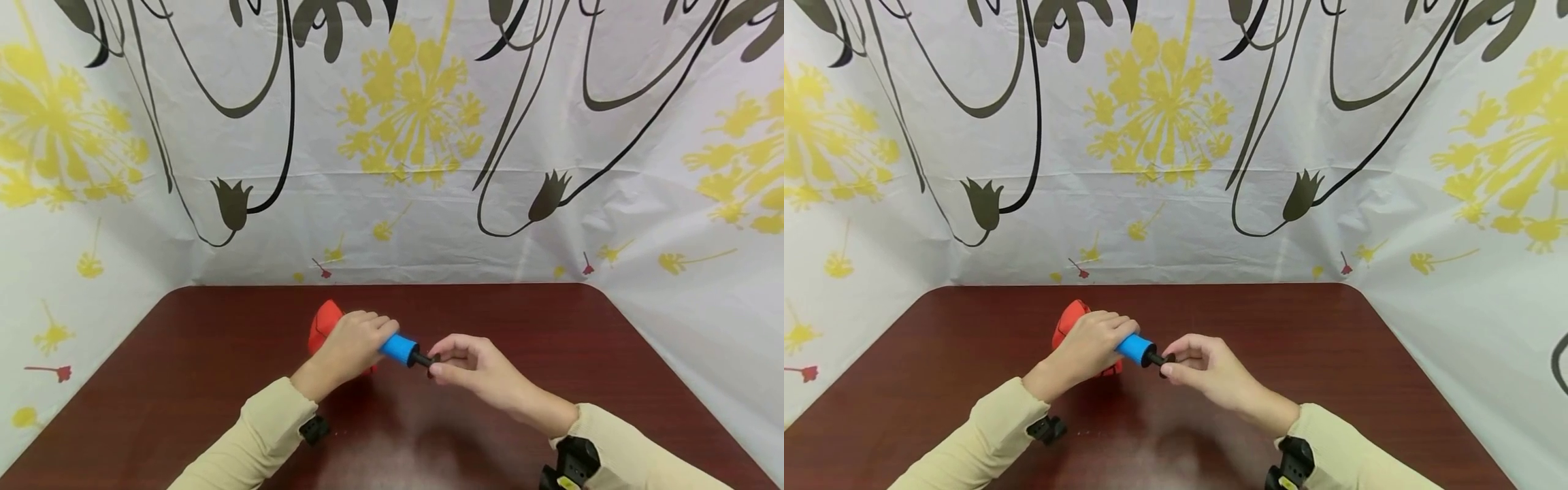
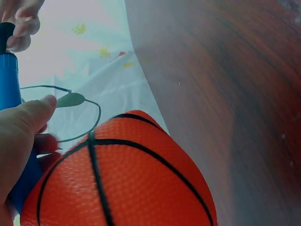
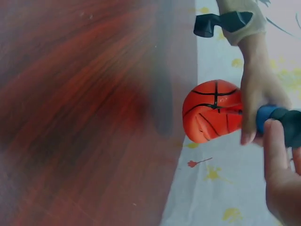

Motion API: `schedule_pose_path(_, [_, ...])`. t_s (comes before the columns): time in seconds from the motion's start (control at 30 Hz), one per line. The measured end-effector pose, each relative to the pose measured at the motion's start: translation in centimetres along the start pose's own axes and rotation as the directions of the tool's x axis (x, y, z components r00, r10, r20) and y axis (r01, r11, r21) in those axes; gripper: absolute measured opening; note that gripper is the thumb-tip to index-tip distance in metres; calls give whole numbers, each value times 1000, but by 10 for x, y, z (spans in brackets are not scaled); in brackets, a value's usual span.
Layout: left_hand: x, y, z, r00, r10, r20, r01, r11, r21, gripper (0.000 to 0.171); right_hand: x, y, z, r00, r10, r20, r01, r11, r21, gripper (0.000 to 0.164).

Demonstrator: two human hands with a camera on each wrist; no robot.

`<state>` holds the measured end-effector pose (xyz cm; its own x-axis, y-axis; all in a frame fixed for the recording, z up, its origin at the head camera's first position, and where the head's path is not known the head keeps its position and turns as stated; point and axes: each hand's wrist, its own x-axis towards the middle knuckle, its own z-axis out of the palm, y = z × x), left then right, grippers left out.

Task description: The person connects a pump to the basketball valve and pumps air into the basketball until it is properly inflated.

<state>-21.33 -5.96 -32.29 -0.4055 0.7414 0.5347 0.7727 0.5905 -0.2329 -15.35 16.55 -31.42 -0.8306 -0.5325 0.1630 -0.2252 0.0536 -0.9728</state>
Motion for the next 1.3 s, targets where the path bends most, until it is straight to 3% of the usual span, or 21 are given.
schedule_pose_path(0.17, [-5,0,0,999,38,-21,-38,999,-1,32,-2,8,2,998,-10,60,1,989,147,14])
schedule_pose_path(0.3, [-8,0,-2,996,77,-42,-77,997,4,31,-5,12,5,996,-31,82,14,979,204,16])
schedule_pose_path(0.53, [-8,-5,-5,992,86,-96,-87,996,-8,25,-6,12,14,995,-97,34,87,970,225,19])
schedule_pose_path(0.87, [-7,-7,-10,989,113,-95,-115,993,-23,35,-9,7,16,988,-152,31,143,971,191,21])
schedule_pose_path(1.0, [-10,-15,-12,989,90,-118,-95,995,-39,38,-17,2,9,985,-173,24,165,967,191,24])
schedule_pose_path(1.17, [-22,-32,-14,988,11,-153,-19,999,-50,41,-31,-3,-3,974,-220,52,205,956,209,27])
schedule_pose_path(1.3, [-24,-37,-17,987,-12,-161,2,998,-57,40,-37,-7,-10,973,-216,86,193,957,218,27])
